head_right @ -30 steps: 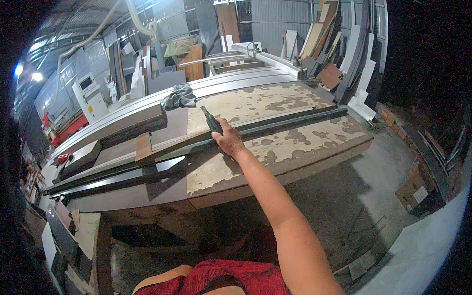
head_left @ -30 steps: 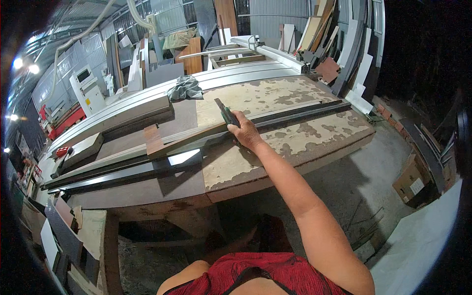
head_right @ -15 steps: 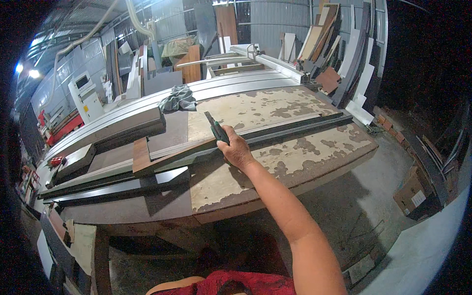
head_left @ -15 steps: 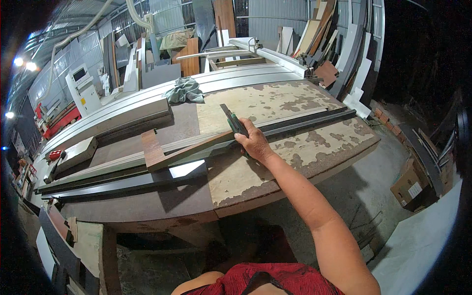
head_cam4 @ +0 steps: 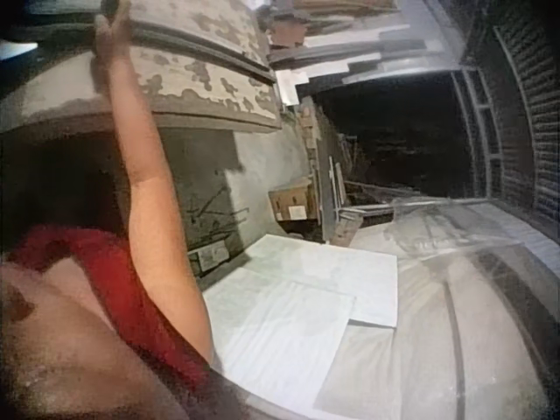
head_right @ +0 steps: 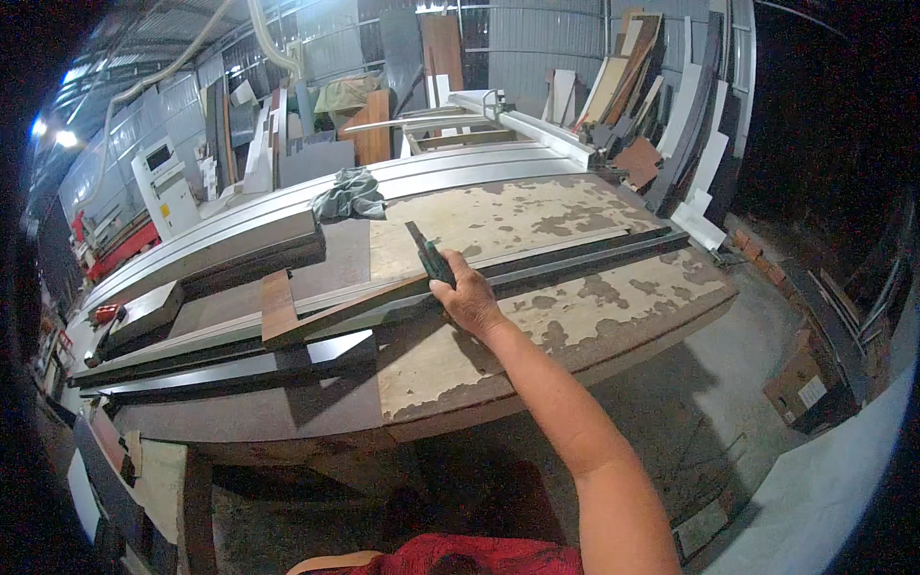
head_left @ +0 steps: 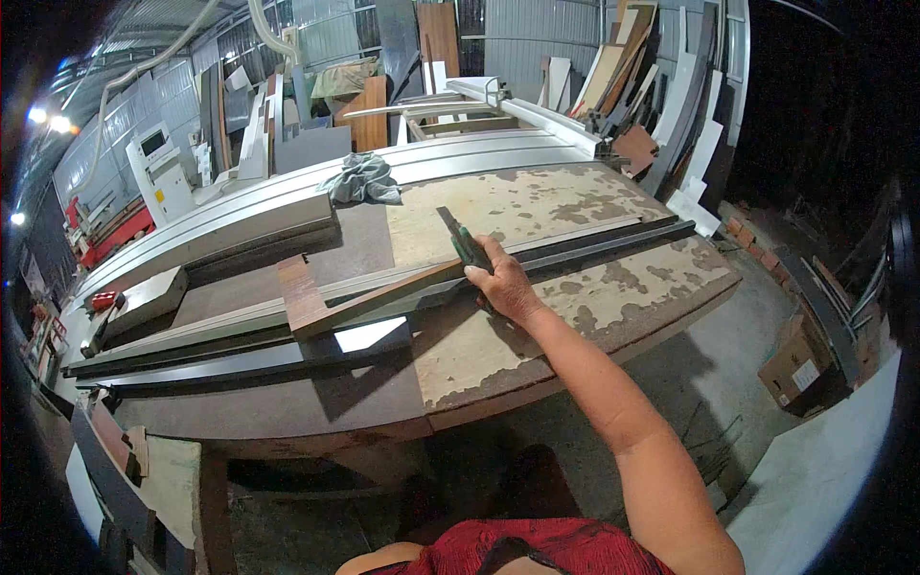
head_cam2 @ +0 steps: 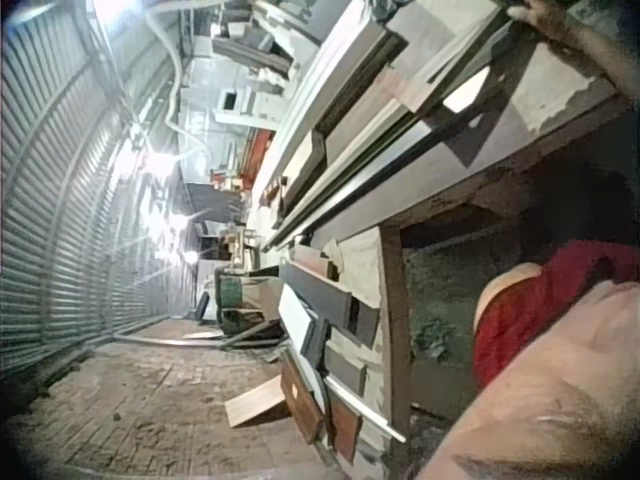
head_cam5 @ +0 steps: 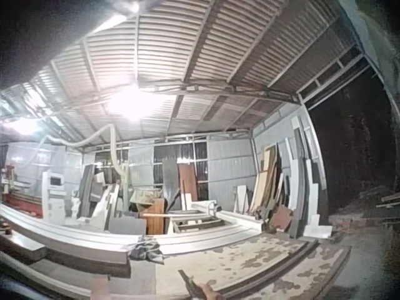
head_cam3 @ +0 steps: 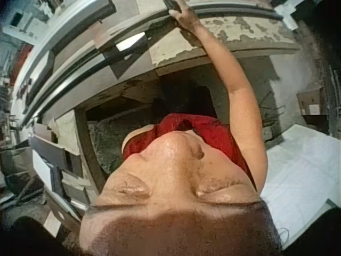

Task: The person positions wooden pieces on a workbench using a square ruler and cuts a wooden piece using a utility knife.

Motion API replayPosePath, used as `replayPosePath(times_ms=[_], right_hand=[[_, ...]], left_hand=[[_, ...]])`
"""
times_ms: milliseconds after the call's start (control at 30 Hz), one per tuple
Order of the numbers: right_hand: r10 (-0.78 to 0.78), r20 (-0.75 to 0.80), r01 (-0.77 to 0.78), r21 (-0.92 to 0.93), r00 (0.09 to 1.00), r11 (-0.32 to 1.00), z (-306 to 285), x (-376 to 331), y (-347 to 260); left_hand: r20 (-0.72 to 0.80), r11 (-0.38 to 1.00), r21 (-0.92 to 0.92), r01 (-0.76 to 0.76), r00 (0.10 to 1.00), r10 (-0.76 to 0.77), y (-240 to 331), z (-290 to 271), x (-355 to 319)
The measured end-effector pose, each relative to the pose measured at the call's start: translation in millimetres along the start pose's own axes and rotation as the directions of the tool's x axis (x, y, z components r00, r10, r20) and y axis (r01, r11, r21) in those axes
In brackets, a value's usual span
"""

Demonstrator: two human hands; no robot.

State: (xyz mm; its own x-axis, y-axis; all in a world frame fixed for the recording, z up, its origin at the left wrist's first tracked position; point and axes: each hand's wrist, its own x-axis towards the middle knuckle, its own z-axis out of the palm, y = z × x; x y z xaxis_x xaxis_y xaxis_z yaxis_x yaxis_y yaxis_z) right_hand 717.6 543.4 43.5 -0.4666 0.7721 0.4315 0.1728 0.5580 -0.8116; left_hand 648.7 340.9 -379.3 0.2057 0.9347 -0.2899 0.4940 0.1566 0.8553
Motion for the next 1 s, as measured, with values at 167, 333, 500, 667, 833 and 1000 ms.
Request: replayPosePath(times_ms=[167, 333, 500, 667, 833, 1000], right_hand=[[-0.019, -0.025, 0.018, -0.047, 0.999, 0.999, -1, -1, 2], [0.019, 0.000, -0.019, -0.027, 1.000, 0.999, -1, -4, -9], [-0.013, -0.013, 0.013, -0.038, 1.000, 0.999, -2, 1, 6], [0.079, 0.046, -0.079, 0.002, 0.996, 0.997, -2, -4, -18], [-0.080, -0.052, 0.073, -0.115, 0.995, 0.991, -1, 0, 7], [0.002, 0.004, -0.002, -0.049, 1.000, 0.999, -1, -2, -1]], left_hand=[[0.038, 1.000, 0.003, 0.009, 0.999, -0.010, -5, 1, -5], [0.070, 1.000, 0.001, 0.015, 0.997, -0.015, -8, 4, -7], [0.106, 1.000, -0.002, 0.020, 0.994, -0.019, -8, 10, -9], [0.117, 0.999, -0.008, 0.045, 0.992, -0.044, -11, 8, -22], [0.161, 0.999, 0.006, 0.039, 0.986, -0.040, -12, 9, -19], [0.195, 0.999, 0.004, 0.043, 0.980, -0.043, -15, 13, -18]])
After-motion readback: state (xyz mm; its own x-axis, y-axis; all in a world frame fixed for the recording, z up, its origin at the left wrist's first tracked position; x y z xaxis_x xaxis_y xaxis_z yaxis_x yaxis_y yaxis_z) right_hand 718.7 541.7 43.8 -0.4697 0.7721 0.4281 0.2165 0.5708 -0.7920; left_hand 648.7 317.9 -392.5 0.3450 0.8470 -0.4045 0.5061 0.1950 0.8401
